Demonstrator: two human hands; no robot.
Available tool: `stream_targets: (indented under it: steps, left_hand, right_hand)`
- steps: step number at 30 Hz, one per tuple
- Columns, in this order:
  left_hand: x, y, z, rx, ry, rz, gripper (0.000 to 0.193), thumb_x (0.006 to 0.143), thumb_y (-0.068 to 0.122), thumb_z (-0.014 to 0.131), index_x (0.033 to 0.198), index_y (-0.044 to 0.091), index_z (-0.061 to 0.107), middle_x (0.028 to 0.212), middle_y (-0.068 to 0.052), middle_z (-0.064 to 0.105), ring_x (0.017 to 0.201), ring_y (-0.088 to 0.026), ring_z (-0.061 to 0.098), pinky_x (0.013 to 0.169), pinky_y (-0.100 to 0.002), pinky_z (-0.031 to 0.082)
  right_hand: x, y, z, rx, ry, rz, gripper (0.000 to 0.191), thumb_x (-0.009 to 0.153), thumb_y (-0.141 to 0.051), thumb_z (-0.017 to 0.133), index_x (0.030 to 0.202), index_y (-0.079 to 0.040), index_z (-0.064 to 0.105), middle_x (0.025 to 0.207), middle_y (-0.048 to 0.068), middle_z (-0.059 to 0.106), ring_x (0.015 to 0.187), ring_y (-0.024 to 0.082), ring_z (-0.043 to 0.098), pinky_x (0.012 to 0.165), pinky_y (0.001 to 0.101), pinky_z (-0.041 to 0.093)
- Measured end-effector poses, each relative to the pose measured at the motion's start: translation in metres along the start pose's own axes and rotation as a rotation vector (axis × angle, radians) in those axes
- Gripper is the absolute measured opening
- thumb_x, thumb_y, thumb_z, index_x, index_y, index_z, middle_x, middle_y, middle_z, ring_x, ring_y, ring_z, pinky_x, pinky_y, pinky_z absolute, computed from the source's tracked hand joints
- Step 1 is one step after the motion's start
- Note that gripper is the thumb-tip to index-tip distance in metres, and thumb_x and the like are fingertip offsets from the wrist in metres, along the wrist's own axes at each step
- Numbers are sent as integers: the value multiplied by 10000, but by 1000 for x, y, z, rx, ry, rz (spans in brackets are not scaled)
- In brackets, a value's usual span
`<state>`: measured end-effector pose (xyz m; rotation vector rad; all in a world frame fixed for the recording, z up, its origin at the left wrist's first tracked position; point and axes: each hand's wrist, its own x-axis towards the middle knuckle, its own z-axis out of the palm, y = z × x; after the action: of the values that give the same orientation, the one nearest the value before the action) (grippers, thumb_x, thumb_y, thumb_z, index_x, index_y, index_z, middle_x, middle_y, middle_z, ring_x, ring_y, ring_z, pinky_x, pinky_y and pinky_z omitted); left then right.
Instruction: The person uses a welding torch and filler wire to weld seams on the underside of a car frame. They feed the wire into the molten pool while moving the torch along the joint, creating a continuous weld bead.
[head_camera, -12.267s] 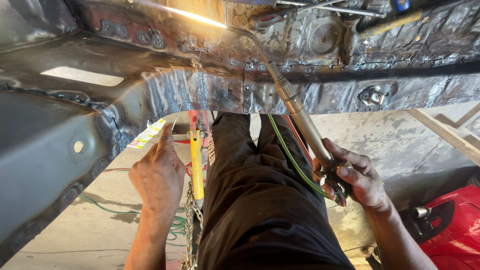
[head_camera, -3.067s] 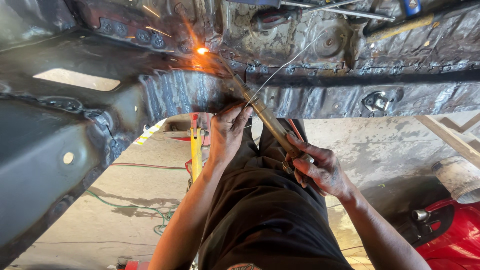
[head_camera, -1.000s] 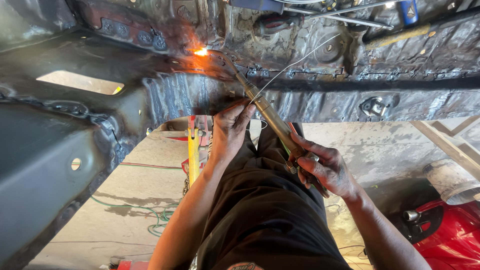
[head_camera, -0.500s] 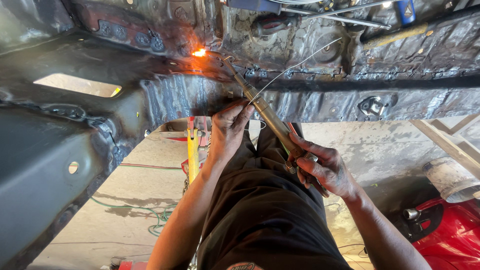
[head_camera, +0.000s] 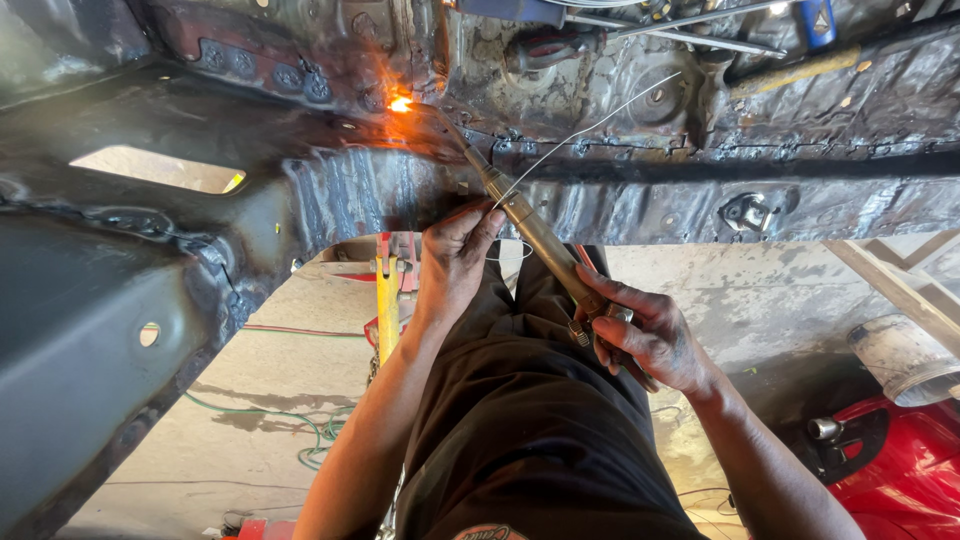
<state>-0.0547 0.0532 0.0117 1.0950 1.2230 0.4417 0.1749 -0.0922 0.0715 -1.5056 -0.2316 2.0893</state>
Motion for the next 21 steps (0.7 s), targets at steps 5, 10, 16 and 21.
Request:
stream_targets:
  steps: [5,10,16,21]
  left_hand:
    - [0,-1,1,-21,-4,-10,202,1061,141,646,1167,-13,722,856,7,645,817,-31,525,742,-212,473]
    - [-1,-1,1,-35,-1,3,196,1060,138,650,1169,-5,727,850,18,637,810,-28,522,739,-209,467]
    - [-1,-1,0,-6,5,0,178,1053,133,659,1143,2,739,808,31,603,753,-26,489,683,-201,435]
    - [-6,4,-1,-45,41,12,176,1071,131,649,1137,-9,734,816,47,568,771,-23,470,685,-204,408]
  right_hand:
    - [0,0,0,5,-7,-11,567,970,-62,585,1525,-71,475,1108,133,715,638,125,651,518,245,561]
    - [0,-1,0,16,-4,13,578,965,-64,592,1530,-69,468,1104,133,713,644,124,648,528,247,559]
    - [1,-3,2,7,0,29,582,957,-54,597,1525,-69,473,1103,127,710,635,121,634,519,247,541]
    - [1,-8,-4,22,-91,-48,577,983,-29,589,1548,-78,485,1056,144,731,636,117,622,562,241,545]
